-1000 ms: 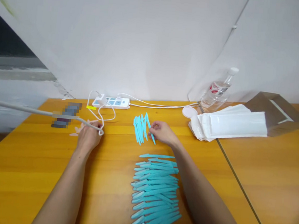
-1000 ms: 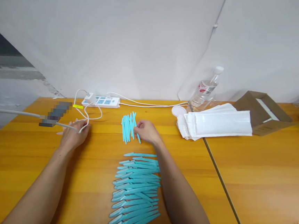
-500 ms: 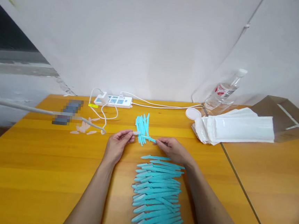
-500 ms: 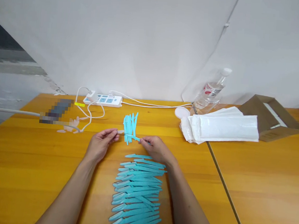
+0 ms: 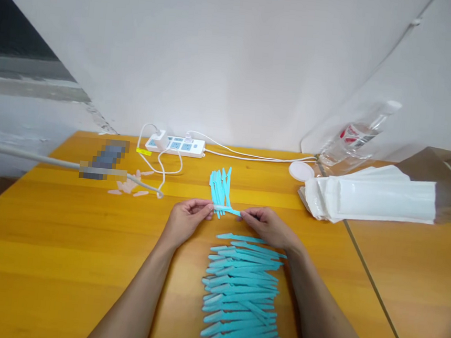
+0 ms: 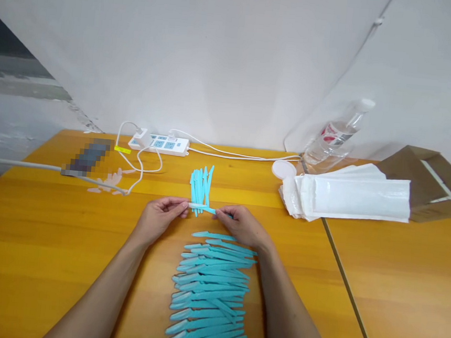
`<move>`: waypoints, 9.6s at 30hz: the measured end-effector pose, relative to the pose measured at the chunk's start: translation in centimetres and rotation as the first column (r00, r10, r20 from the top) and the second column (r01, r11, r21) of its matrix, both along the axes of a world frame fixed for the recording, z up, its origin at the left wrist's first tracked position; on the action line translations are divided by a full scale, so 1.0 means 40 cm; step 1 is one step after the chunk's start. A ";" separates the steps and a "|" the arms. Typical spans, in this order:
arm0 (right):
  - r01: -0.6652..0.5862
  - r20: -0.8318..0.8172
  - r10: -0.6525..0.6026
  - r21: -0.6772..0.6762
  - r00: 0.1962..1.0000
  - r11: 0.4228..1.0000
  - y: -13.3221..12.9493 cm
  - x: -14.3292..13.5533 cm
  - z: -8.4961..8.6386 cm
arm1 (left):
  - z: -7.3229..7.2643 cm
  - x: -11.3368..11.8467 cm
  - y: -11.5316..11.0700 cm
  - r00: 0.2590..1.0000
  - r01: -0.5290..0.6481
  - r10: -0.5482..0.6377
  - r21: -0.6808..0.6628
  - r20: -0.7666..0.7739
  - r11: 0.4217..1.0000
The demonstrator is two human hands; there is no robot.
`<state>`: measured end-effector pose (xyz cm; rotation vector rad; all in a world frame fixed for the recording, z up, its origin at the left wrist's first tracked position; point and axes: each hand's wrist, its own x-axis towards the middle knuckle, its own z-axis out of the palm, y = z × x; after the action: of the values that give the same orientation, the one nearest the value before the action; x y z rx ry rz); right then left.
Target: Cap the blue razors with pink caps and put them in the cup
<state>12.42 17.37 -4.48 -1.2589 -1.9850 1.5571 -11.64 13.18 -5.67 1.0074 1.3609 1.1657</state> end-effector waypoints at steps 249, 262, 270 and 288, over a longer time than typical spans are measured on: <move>0.237 0.150 -0.270 0.204 0.951 0.950 0.073 0.030 -0.005 | 0.087 -0.502 -0.073 0.135 -0.278 -0.208 -0.239 -0.969 0.930; 0.138 0.024 -0.144 0.176 0.989 0.975 0.029 0.032 -0.003 | 0.047 -0.492 -0.049 0.264 -0.042 -0.103 -0.118 -0.959 0.992; 0.013 0.034 -0.018 0.141 0.999 0.990 0.021 0.030 0.007 | 0.061 -0.235 -0.063 0.712 0.178 -0.122 0.011 -0.692 0.984; 0.019 0.014 -0.021 0.139 1.000 0.990 0.018 0.030 0.005 | 0.068 -0.024 -0.058 0.819 0.302 -0.241 0.034 -0.521 0.953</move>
<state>13.62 18.08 -4.27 -1.2349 -2.0453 1.3782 -12.61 10.86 -2.95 1.6255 1.4980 0.7888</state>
